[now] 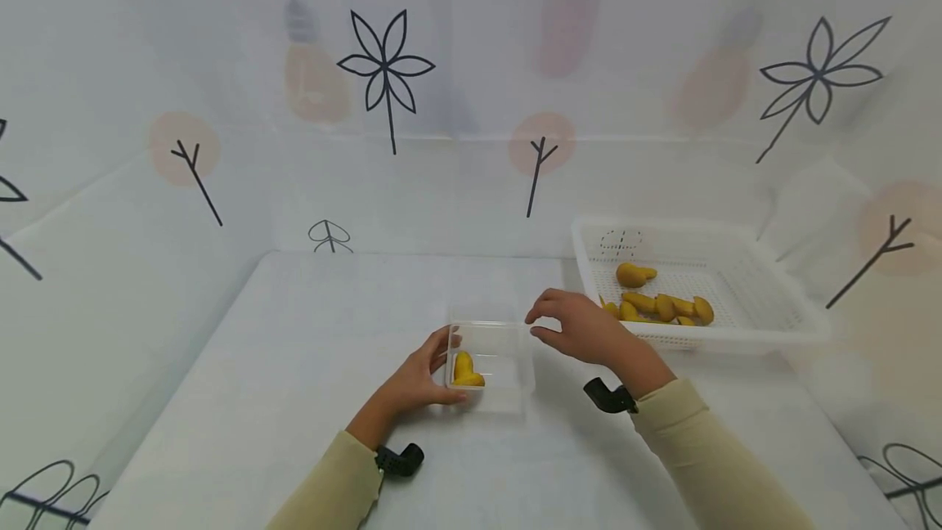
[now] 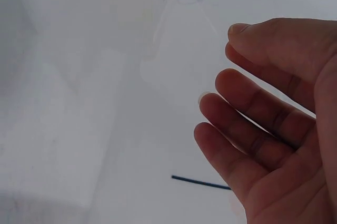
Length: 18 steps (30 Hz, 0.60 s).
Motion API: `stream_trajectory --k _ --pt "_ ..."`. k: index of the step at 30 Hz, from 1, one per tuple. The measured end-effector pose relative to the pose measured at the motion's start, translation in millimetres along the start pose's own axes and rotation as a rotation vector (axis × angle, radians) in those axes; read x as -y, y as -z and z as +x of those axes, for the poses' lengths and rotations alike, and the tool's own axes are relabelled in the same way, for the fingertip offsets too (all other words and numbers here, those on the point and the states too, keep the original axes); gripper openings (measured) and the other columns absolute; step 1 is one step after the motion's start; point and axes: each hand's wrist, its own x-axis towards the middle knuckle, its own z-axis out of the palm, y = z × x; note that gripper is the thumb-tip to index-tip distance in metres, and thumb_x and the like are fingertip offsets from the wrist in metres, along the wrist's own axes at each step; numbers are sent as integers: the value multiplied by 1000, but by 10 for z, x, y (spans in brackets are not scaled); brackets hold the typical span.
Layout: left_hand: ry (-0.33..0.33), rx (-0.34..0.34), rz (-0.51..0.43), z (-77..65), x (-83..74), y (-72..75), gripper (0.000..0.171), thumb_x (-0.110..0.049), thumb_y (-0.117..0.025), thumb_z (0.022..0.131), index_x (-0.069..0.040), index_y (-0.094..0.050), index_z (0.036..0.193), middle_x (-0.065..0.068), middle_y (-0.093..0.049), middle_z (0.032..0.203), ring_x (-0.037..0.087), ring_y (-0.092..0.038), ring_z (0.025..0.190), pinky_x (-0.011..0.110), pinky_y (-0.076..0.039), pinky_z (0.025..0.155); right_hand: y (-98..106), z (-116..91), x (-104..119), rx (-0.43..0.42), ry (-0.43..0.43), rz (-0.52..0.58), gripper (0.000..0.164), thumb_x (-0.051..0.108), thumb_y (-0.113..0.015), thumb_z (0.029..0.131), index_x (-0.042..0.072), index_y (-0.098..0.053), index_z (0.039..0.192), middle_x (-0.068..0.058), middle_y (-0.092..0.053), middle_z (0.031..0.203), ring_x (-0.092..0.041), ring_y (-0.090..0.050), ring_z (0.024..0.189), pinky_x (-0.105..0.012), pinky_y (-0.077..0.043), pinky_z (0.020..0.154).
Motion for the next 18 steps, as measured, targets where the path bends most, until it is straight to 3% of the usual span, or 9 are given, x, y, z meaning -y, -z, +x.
stream_trajectory --k 18 --pt "9 -3 2 0 -28 -1 104 -30 -85 73 -18 -20 154 9 -36 155 24 -36 144 44 -31 117 -271 115 309 71 110 58 19 22 -67 91 19 -70 110 5 -66 106 -11 -63 95 -30 -56 84"
